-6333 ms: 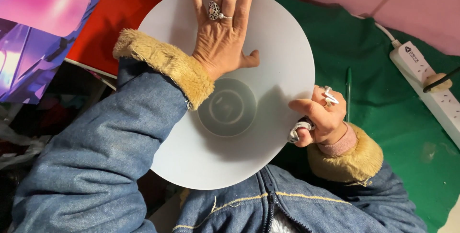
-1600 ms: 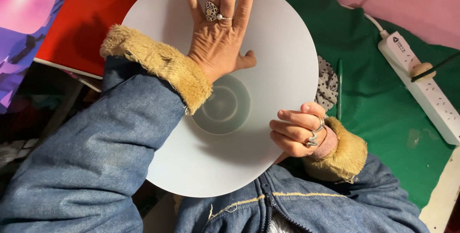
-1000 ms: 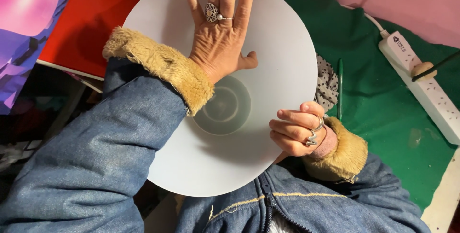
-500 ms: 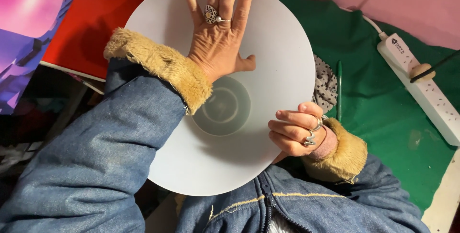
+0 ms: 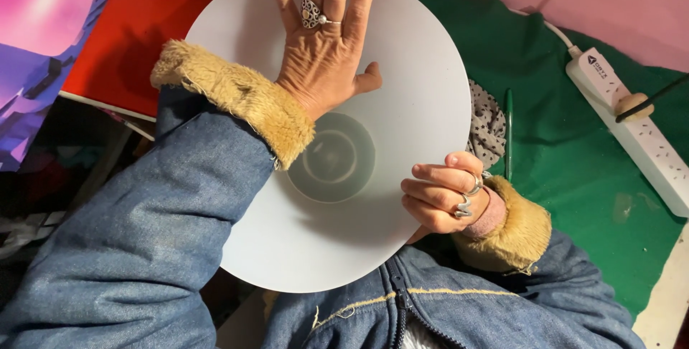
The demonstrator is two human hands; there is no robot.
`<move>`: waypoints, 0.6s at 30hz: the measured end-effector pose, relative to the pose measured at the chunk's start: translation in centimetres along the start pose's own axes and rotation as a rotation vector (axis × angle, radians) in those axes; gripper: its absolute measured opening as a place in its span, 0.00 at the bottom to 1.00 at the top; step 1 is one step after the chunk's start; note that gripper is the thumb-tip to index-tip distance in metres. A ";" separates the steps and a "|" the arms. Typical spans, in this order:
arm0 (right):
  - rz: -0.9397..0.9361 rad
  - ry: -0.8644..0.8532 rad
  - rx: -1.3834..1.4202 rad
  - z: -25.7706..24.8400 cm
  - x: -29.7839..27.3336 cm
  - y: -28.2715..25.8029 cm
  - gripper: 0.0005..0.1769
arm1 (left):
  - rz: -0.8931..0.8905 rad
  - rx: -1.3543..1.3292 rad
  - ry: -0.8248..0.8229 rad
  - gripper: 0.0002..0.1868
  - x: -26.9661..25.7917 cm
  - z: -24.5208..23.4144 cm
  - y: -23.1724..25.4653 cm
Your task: Unboxing a new appliance from its packaging and wiping the components with a cloth.
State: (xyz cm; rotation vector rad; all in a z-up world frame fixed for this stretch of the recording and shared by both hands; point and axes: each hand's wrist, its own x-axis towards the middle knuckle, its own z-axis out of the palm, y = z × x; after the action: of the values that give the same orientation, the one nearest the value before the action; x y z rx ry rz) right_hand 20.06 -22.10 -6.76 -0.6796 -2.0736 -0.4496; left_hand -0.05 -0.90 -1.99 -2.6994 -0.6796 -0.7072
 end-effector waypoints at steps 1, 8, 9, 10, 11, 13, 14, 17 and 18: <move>-0.001 0.001 -0.001 0.0 0.0 0.0 0.09 | 0.001 0.001 0.001 0.68 0.1 -0.2 0.0; -0.004 0.001 0.003 0.0 0.0 0.1 0.08 | 0.010 -0.017 0.011 0.67 0.0 0.1 -0.1; -0.004 0.002 0.004 0.0 0.0 0.1 0.09 | 0.004 -0.007 0.011 0.66 -0.1 0.3 -0.1; -0.004 0.002 0.005 0.0 0.0 0.0 0.09 | 0.004 -0.007 0.010 0.66 -0.1 0.3 -0.1; -0.001 0.000 0.002 0.0 0.1 0.0 0.09 | -0.003 0.000 0.003 0.66 -0.1 0.3 -0.2; 0.001 -0.001 -0.002 -0.1 0.1 0.0 0.09 | -0.008 0.008 -0.001 0.66 0.0 0.3 -0.3; 0.003 -0.007 -0.001 -0.1 0.1 0.0 0.08 | 0.002 0.009 0.002 0.66 0.0 0.3 -0.4; 0.003 -0.009 -0.002 -0.1 0.1 0.0 0.08 | 0.011 -0.001 0.012 0.65 0.3 0.1 -0.6; 0.002 -0.005 -0.004 -0.1 0.0 0.0 0.08 | 0.009 -0.012 0.018 0.65 0.5 0.0 -0.6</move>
State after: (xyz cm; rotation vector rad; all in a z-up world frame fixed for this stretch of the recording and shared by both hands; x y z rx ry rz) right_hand 20.08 -22.14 -6.72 -0.6863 -2.0773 -0.4516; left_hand 0.04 -0.24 -1.71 -2.7021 -0.6605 -0.7352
